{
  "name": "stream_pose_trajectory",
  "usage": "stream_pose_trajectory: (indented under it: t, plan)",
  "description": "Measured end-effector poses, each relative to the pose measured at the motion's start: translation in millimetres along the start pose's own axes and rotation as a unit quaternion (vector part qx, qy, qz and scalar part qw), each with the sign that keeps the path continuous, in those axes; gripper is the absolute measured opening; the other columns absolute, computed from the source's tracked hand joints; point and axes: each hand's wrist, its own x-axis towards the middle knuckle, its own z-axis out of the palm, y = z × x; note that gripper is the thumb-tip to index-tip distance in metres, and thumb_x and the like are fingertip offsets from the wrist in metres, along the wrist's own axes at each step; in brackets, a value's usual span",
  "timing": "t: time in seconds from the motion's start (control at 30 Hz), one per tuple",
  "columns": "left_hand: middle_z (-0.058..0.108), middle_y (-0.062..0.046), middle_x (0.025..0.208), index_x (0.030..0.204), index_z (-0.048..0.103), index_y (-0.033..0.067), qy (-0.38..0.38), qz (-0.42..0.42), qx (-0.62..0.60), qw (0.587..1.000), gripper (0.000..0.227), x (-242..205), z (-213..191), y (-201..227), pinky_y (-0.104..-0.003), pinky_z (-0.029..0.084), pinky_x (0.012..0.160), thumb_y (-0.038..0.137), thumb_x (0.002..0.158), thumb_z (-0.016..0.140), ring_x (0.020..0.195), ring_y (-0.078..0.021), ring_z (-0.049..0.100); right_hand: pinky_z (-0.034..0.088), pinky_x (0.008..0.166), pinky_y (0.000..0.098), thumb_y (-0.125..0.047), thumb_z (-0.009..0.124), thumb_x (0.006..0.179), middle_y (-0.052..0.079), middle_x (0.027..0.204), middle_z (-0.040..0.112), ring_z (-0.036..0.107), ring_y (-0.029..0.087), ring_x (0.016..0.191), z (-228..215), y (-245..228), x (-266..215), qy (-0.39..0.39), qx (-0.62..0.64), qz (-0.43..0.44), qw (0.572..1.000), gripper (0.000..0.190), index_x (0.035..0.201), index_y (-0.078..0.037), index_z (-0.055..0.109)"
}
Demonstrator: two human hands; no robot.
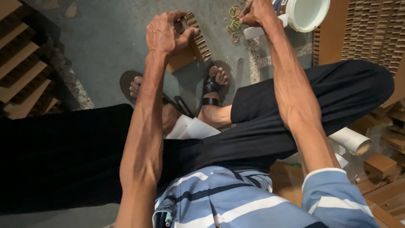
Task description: The person assembles small cardboard boxes by applying glue to the edges with a roller, folding the flaps, and securing them with rubber bands. The person handles multiple cardboard pieces, a glue roller, a glue container, and rubber bands.
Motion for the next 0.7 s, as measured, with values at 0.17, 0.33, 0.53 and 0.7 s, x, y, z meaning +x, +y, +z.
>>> stream_pose_trajectory:
  t: [0.17, 0.33, 0.53, 0.7]
  plan:
    - [0.079, -0.009, 0.099, 0.116, 0.078, 0.015, -0.004, -0.006, 0.01, 1.0, 0.055, 2.0, 5.1, -1.7, -0.038, 0.06, 0.078, 0.048, 0.074, 0.088, 0.084, -0.026, 0.077, 0.053, 0.056, 0.0303, -0.014, 0.071, 0.087, 0.007, 0.079, 0.074, 0.069, 0.015, 0.067, -23.6, -56.3, -8.6, -0.032, -0.003, 0.079, 0.996, 0.015, 0.097, -0.009, 0.08]
    - [0.079, -0.01, 0.095, 0.115, 0.078, 0.0156, 0.005, 0.006, 0.03, 1.0, 0.051, 1.1, 0.9, -2.0, -0.041, 0.06, 0.075, 0.046, 0.075, 0.088, 0.081, -0.0302, 0.075, 0.059, 0.062, 0.028, -0.011, 0.07, 0.093, 0.008, 0.084, 0.075, 0.072, 0.014, 0.071, -51.8, -148.7, -30.3, -0.034, 0.195, 0.052, 0.979, 0.011, 0.099, -0.003, 0.075]
    - [0.078, -0.012, 0.095, 0.115, 0.077, 0.0156, 0.004, 0.004, 0.011, 1.0, 0.048, -1.1, -4.2, 6.3, -0.042, 0.06, 0.075, 0.043, 0.076, 0.086, 0.083, -0.0323, 0.075, 0.064, 0.056, 0.0278, -0.004, 0.077, 0.086, 0.013, 0.08, 0.076, 0.076, 0.016, 0.066, -30.4, -269.1, -94.4, -0.019, 0.47, 0.095, 0.878, 0.01, 0.094, 0.003, 0.076]
    - [0.078, -0.012, 0.092, 0.117, 0.076, 0.0164, -0.023, -0.025, 0.001, 0.999, 0.049, -2.0, -4.9, 7.5, -0.043, 0.059, 0.076, 0.04, 0.075, 0.084, 0.084, -0.0321, 0.075, 0.064, 0.055, 0.0238, -0.005, 0.076, 0.085, 0.013, 0.078, 0.078, 0.077, 0.013, 0.064, 2.2, -295.4, -106.5, 0.073, 0.415, 0.133, 0.897, 0.013, 0.094, 0.004, 0.079]
